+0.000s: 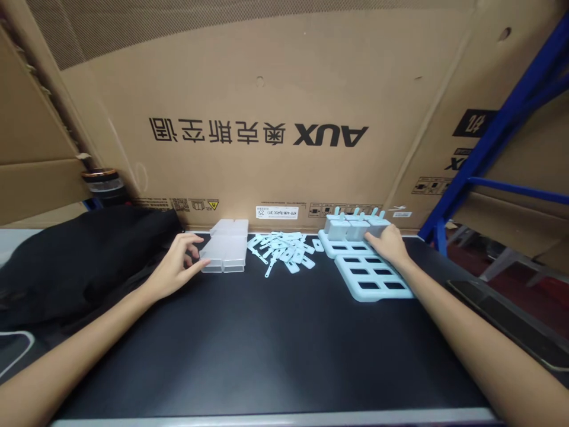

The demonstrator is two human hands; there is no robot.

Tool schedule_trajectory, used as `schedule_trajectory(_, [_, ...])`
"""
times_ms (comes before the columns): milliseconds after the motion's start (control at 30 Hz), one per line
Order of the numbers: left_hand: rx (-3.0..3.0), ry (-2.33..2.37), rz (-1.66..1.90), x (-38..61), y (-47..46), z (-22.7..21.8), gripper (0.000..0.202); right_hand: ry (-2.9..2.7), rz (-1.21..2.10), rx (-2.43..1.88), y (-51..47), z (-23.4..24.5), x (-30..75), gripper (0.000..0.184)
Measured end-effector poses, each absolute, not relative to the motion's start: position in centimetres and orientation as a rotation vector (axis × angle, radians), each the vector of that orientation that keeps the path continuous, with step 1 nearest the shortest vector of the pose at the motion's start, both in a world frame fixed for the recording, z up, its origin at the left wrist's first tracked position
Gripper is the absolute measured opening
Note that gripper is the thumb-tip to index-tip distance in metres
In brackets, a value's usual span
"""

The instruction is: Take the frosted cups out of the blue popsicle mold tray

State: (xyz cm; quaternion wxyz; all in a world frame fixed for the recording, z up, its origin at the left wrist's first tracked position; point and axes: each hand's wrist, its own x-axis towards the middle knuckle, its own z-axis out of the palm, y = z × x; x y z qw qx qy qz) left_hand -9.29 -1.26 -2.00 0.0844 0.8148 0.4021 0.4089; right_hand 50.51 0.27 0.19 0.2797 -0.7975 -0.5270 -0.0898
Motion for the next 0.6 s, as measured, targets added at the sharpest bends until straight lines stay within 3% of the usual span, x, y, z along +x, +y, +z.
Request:
schedule_trajectory(167, [2.376,1.192,1.255,-9.5,-1.4,-2.0,0.037,-1.262,-0.272,-2.121,-0.7,1.2,50.1,0.064])
schedule_trajectory(333, [2.364,1.231,1.315,-9.7,-1.8,-1.7,0.031,-1.253,-0.377,-1.942,-2.0,3.9,48.7,0.053])
schedule_trajectory(500, [2.312,1.16,1.431,-9.8,-1.6,-1.9,0.03,-1.736,-0.268,-1.998,-3.5,7.6,43.1,0.043])
schedule_trajectory(600, [2.293,1.162,1.52,-9.8,-1.4,-2.3,0.026,-2.066,-0.289,-2.035,-4.1,9.0,38.9,0.047])
